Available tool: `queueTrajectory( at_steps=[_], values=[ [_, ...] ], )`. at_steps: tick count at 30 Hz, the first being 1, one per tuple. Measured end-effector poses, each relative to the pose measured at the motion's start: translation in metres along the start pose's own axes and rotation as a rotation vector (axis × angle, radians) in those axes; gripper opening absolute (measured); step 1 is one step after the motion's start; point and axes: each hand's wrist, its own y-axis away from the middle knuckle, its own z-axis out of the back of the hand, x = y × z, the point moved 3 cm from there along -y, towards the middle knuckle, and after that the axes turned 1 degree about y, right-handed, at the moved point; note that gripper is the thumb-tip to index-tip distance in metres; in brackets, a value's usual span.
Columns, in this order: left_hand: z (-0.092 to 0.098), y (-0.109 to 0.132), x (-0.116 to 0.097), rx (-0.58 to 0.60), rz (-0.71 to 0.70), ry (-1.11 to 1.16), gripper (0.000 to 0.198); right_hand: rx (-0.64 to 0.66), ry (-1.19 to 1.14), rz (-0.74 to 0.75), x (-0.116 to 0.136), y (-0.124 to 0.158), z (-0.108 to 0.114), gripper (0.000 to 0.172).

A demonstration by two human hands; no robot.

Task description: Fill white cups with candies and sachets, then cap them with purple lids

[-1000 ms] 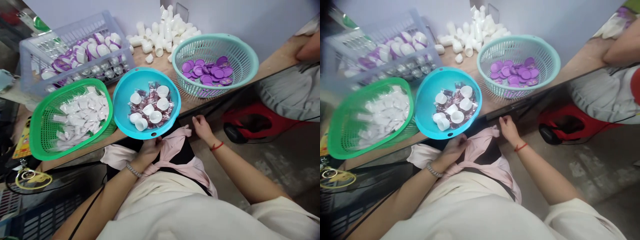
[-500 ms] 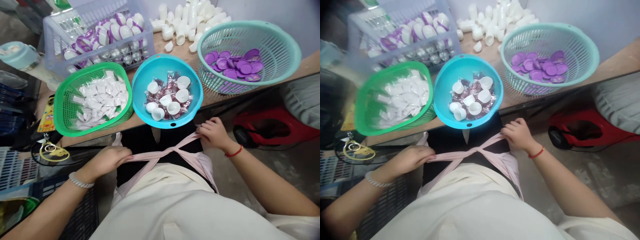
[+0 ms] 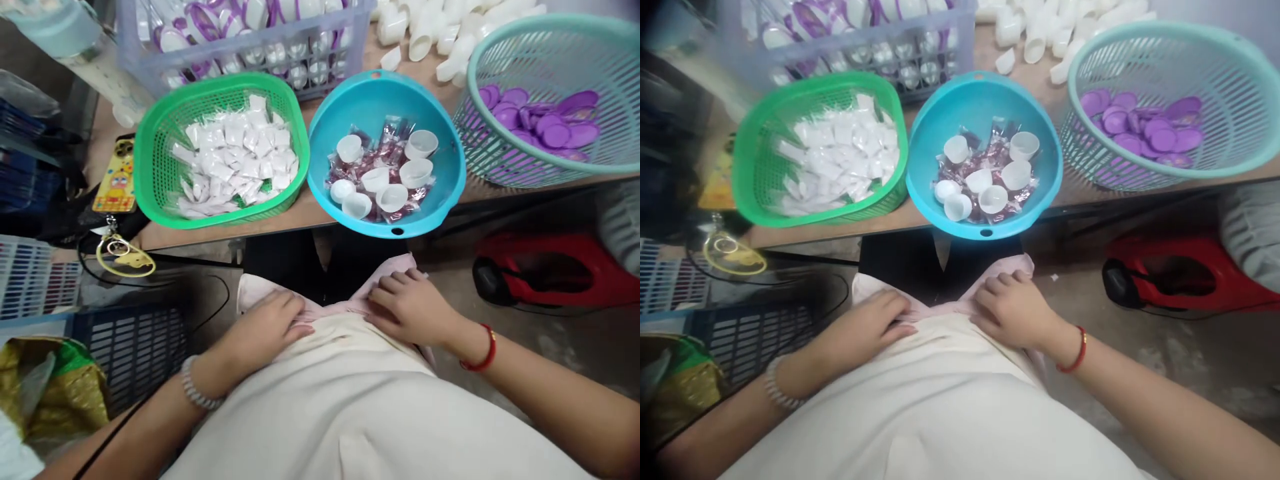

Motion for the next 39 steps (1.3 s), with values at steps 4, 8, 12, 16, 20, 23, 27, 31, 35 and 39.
queueTrajectory(
  at_steps=[4, 8, 12, 16, 20, 23, 27, 31, 35, 39],
  values=[
    [-0.005, 0.006, -0.01, 0.007, 0.036, 0.018, 0.025, 0.059, -0.087, -0.023, 0.021, 0.012, -0.009, 0.03],
    [-0.009, 0.021, -0.015, 0.139, -0.134, 0.154, 0.029, 0.128, -0.221, 0.118, 0.034, 0.023, -0.016, 0.039],
    [-0.006, 0.02, -0.016, 0.079, -0.067, 0.205, 0.034, 0.195, -0.101, 0.003, 0.034, 0.017, -0.021, 0.035],
    [0.013, 0.005, -0.001, -0.108, 0.179, 0.183, 0.036, 0.183, -0.022, -0.271, 0.015, -0.007, -0.02, 0.035],
    [0.027, -0.006, 0.006, -0.061, 0.156, 0.193, 0.03, 0.222, -0.06, -0.229, 0.017, -0.016, -0.017, 0.029],
    [0.028, -0.019, -0.002, -0.037, 0.071, 0.239, 0.028, 0.147, -0.189, -0.383, 0.005, -0.001, -0.01, 0.032],
    [0.02, -0.063, -0.032, -0.139, -0.013, 0.365, 0.022, -0.015, -0.393, -0.867, -0.053, 0.034, -0.013, 0.052],
    [-0.002, -0.115, -0.064, -0.12, -0.053, 0.539, 0.011, -0.034, -0.725, -1.03, -0.095, 0.05, -0.04, 0.06],
    [-0.014, -0.141, -0.063, -0.145, 0.025, 0.781, 0.019, -0.299, -1.122, -1.042, -0.104, 0.046, -0.058, 0.061],
    [-0.017, -0.15, -0.044, -0.138, 0.167, 1.094, 0.037, -0.639, -1.368, -1.024, -0.115, 0.029, -0.06, 0.054]
  ],
)
